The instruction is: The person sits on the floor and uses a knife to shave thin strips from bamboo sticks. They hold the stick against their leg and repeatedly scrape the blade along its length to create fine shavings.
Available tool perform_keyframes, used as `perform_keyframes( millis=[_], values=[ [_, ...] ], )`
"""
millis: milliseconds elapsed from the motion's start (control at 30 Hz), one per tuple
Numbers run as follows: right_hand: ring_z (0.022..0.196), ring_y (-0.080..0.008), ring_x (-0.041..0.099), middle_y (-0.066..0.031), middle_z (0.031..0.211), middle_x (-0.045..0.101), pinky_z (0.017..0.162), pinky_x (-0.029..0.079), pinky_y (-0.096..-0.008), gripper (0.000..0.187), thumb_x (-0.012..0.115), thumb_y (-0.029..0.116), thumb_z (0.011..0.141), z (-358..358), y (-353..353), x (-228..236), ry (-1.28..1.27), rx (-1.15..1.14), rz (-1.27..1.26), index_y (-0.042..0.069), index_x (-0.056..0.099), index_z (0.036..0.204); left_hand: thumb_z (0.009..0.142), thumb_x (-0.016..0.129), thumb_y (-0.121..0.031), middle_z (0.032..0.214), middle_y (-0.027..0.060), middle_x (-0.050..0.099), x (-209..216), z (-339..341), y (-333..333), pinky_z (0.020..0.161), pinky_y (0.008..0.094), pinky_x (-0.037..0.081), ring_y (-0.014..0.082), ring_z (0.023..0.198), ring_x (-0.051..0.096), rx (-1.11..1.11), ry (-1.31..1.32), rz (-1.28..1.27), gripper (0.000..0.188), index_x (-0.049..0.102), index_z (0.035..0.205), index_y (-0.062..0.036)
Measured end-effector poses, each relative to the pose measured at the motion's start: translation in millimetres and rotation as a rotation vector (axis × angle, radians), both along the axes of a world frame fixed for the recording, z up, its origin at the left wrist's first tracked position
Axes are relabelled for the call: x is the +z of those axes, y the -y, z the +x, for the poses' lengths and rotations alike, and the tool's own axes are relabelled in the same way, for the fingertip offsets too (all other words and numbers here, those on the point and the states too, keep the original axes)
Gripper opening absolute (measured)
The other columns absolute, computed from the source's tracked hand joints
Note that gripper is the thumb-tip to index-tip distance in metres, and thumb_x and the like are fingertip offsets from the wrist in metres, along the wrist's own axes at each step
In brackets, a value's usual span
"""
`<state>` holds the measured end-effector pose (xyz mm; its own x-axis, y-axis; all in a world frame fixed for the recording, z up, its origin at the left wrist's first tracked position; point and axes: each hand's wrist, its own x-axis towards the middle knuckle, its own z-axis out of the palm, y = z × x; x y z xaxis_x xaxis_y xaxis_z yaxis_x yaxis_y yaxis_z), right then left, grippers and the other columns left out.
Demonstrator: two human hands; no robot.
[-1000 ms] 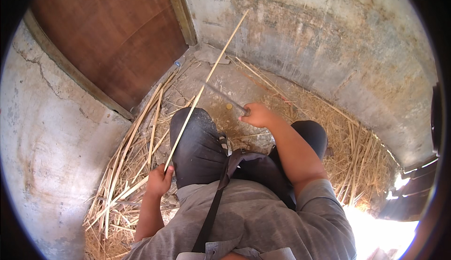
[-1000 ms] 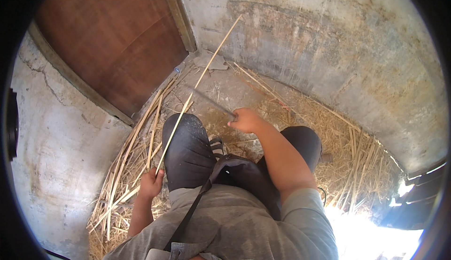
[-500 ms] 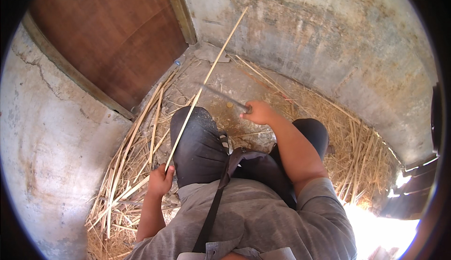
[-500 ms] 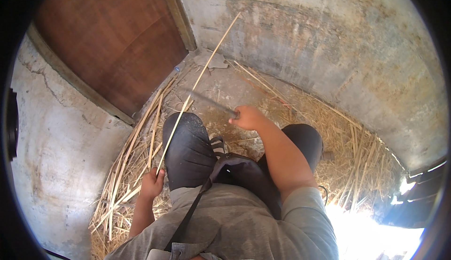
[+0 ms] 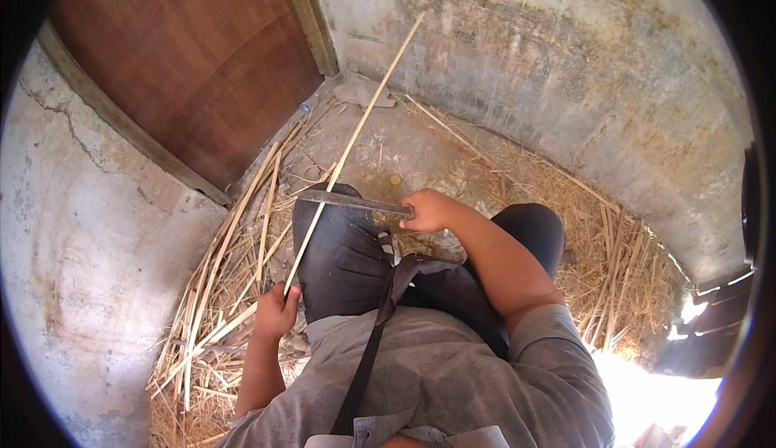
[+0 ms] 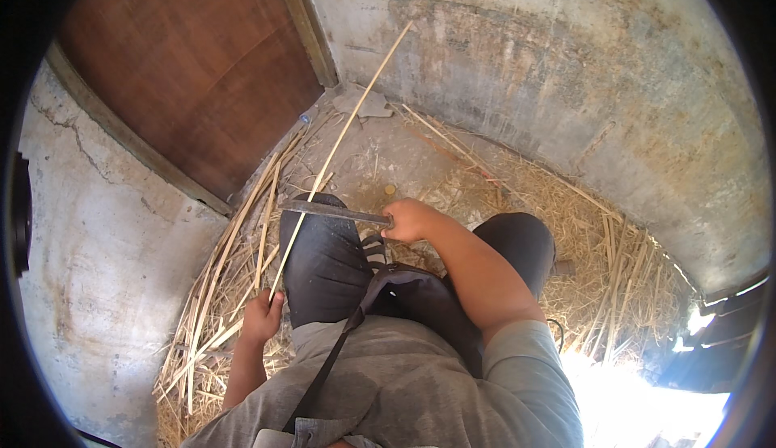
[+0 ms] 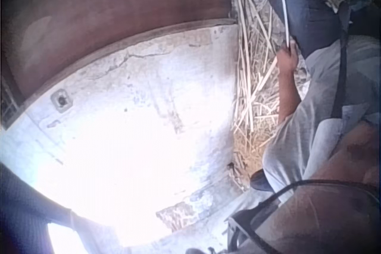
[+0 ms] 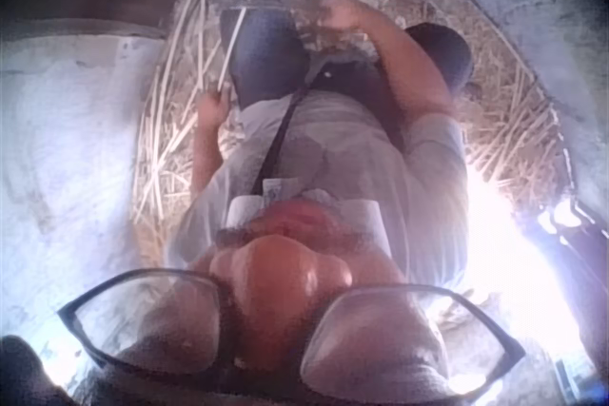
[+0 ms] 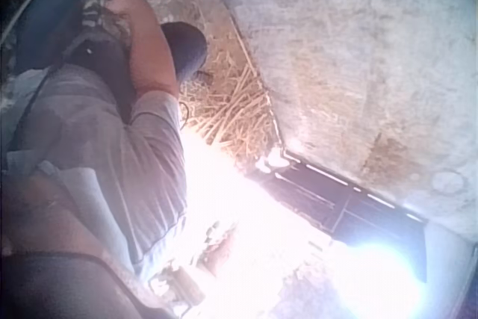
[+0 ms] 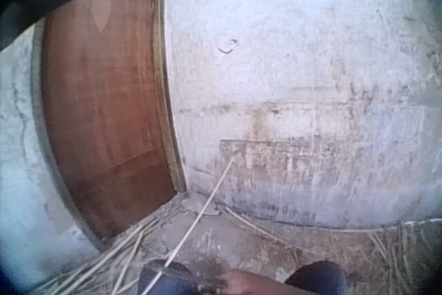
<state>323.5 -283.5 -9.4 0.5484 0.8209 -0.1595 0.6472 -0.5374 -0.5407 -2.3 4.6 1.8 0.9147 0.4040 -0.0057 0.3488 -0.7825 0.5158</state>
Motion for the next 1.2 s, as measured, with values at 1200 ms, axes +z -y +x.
perform_keyframes(
  millis=[1200],
  values=[
    [0.109, -0.0416, 0.066, -0.0271, 0.115, 0.069, 0.094, 0.052, -0.0438, 0.063, 0.078, 0.048, 0.081, 23.9, 19.8, 6.0, -0.052, -0.315, 0.074, -0.001, 0.069, 0.120, 0.101, 0.055, -0.052, 0.065, 0.0259, 0.061, 5.8, 1.1, 0.5, 0.060, 0.0507, 0.048, 0.0485, 0.067, 0.063, 0.008, -0.030, -0.001, 0.057, 0.059, 0.082, 0.0013]
  ],
)
